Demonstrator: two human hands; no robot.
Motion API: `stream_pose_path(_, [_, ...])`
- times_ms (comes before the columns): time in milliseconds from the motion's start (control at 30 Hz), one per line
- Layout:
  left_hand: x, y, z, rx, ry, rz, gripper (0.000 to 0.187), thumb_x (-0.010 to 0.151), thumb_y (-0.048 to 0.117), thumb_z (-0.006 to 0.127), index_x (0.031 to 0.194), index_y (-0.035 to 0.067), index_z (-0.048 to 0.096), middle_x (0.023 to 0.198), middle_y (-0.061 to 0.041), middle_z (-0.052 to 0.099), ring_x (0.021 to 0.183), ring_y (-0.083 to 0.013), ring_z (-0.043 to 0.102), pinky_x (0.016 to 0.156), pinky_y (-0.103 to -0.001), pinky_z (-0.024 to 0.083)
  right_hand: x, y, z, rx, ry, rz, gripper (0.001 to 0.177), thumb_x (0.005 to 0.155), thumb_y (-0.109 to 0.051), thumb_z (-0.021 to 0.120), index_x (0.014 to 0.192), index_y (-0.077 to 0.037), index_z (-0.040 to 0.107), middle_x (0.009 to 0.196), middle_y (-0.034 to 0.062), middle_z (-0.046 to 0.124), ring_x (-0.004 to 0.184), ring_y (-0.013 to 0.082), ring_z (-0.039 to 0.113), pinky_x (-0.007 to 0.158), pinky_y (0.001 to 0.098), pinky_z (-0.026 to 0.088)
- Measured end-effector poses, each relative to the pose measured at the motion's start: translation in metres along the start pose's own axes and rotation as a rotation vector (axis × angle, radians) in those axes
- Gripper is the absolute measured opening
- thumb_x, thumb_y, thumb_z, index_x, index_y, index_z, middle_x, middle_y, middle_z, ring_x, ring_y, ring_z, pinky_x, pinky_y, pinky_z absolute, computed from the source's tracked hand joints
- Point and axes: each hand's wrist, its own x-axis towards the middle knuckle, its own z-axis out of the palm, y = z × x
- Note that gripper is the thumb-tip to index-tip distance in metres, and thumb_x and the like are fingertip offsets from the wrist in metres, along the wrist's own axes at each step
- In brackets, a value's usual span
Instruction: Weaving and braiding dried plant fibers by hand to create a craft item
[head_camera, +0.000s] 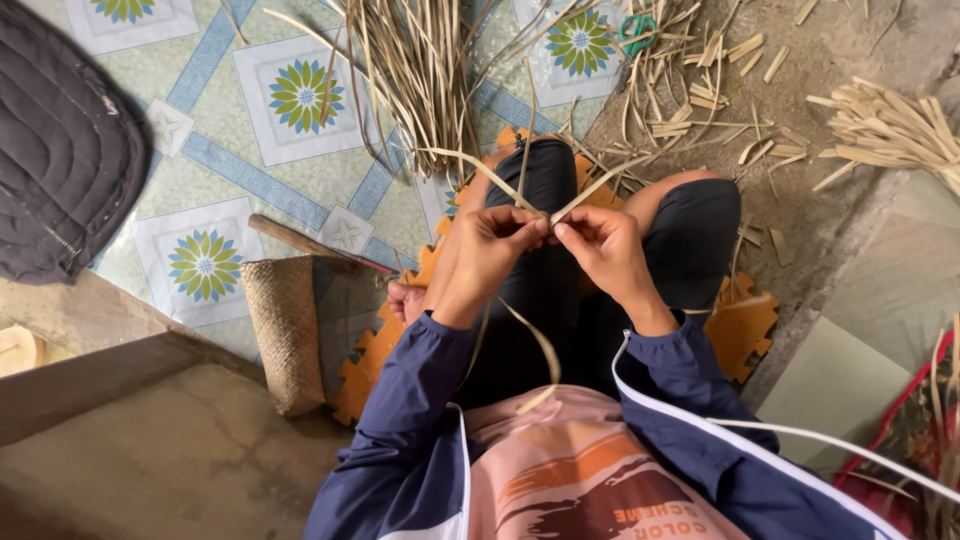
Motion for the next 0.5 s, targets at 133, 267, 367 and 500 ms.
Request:
stream_pose_path(133, [-0.001,0.002,0.004,0.093,-0.018,0.038,0.013,0.081,0.008,0.085,0.09,0.001,0.08,0.069,-0.008,0.074,0.063,-0.0088,0.07,0.062,-0.017,0.058,-0.002,-0.003,0.0,0.039,0.018,-0.012,0.009,0.094,-0.01,0.079,0.091,-0.002,0.076,0.072,-0.0003,0.069,0.071,0.0009,0.058,0.06,0.016,0.049])
stream_pose_path(267, [-0.005,-0.002,0.011,0.107,-0.038,-0.018,0.013,0.08,0.011,0.087,0.088,0.005,0.079,0.061,-0.005,0.071,0.055,-0.0098,0.071,0.055,-0.018,0.057,-0.01,0.006,-0.004,0.035,0.109,-0.069,0.009,0.095,-0.009,0.079,0.089,-0.004,0.074,0.074,0.0018,0.07,0.073,0.0028,0.059,0.065,0.0186,0.052])
stream_pose_path(367, [-0.008,-0.005,0.021,0.13,-0.045,-0.022,0.012,0.08,0.012,0.087,0.087,0.005,0.079,0.06,-0.005,0.072,0.055,-0.0093,0.071,0.055,-0.017,0.056,-0.018,0.016,-0.007,0.029,0.163,-0.107,0.007,0.096,-0.007,0.078,0.092,-0.003,0.074,0.078,0.0041,0.071,0.076,0.0055,0.061,0.07,0.0227,0.055])
stream_pose_path(500, [-0.008,-0.018,0.018,0.206,-0.047,-0.036,0.011,0.081,0.015,0.087,0.087,0.009,0.079,0.062,-0.004,0.073,0.056,-0.0084,0.072,0.055,-0.017,0.055,-0.023,0.025,-0.01,-0.004,0.145,-0.125,0.006,0.094,-0.006,0.079,0.093,-0.002,0.074,0.085,0.0068,0.072,0.082,0.0091,0.066,0.076,0.0275,0.058])
